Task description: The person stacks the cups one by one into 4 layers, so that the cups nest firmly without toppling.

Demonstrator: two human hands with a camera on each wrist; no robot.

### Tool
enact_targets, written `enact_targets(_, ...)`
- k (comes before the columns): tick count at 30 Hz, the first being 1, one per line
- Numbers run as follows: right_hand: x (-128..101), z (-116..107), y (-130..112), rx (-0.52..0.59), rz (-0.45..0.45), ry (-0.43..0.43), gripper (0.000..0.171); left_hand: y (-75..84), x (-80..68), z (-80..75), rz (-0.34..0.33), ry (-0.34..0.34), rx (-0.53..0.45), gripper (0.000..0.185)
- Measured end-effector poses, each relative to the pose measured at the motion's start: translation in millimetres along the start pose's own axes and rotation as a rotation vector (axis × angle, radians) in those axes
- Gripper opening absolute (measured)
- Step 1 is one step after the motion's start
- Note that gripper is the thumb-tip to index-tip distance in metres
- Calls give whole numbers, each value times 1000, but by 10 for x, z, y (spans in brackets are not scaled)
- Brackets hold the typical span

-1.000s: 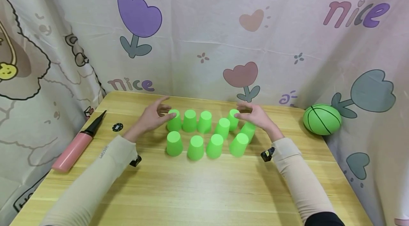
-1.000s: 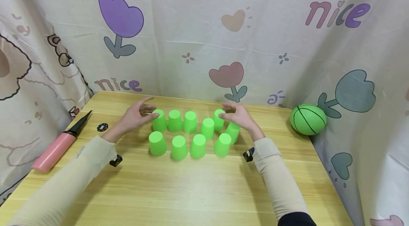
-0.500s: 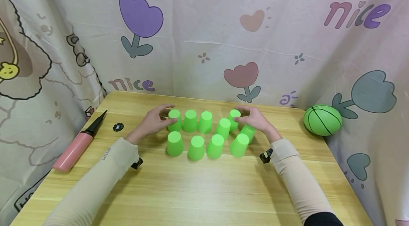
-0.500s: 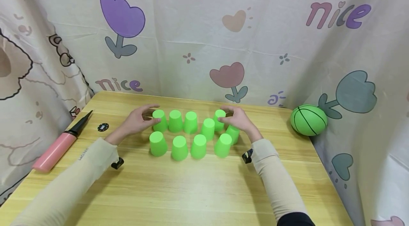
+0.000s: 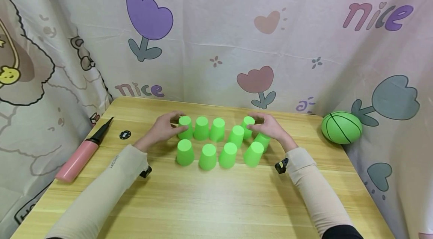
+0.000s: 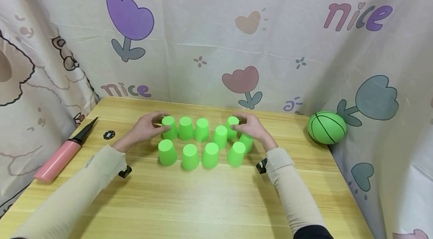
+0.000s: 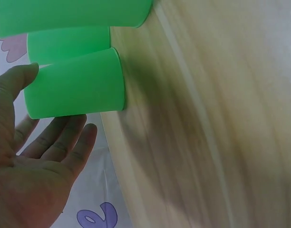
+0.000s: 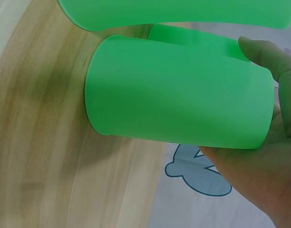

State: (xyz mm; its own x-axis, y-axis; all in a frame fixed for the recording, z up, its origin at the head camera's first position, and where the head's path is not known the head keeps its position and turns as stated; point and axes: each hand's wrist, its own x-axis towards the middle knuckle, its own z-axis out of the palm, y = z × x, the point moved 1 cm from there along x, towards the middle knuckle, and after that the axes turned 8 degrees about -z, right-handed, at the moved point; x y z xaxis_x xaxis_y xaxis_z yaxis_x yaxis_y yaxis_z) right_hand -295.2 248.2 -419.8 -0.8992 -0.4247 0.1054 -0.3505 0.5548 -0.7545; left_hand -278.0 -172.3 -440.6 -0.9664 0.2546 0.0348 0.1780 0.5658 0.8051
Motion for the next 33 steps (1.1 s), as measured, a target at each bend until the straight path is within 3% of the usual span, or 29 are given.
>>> enact_targets(16, -5, -12, 0, -34, -21, 6, 62, 228, 306, -94, -48, 16, 39, 56)
enact_targets(33, 7, -13, -5, -50, -17, -4, 59, 609, 827, -116, -81, 15, 36, 53)
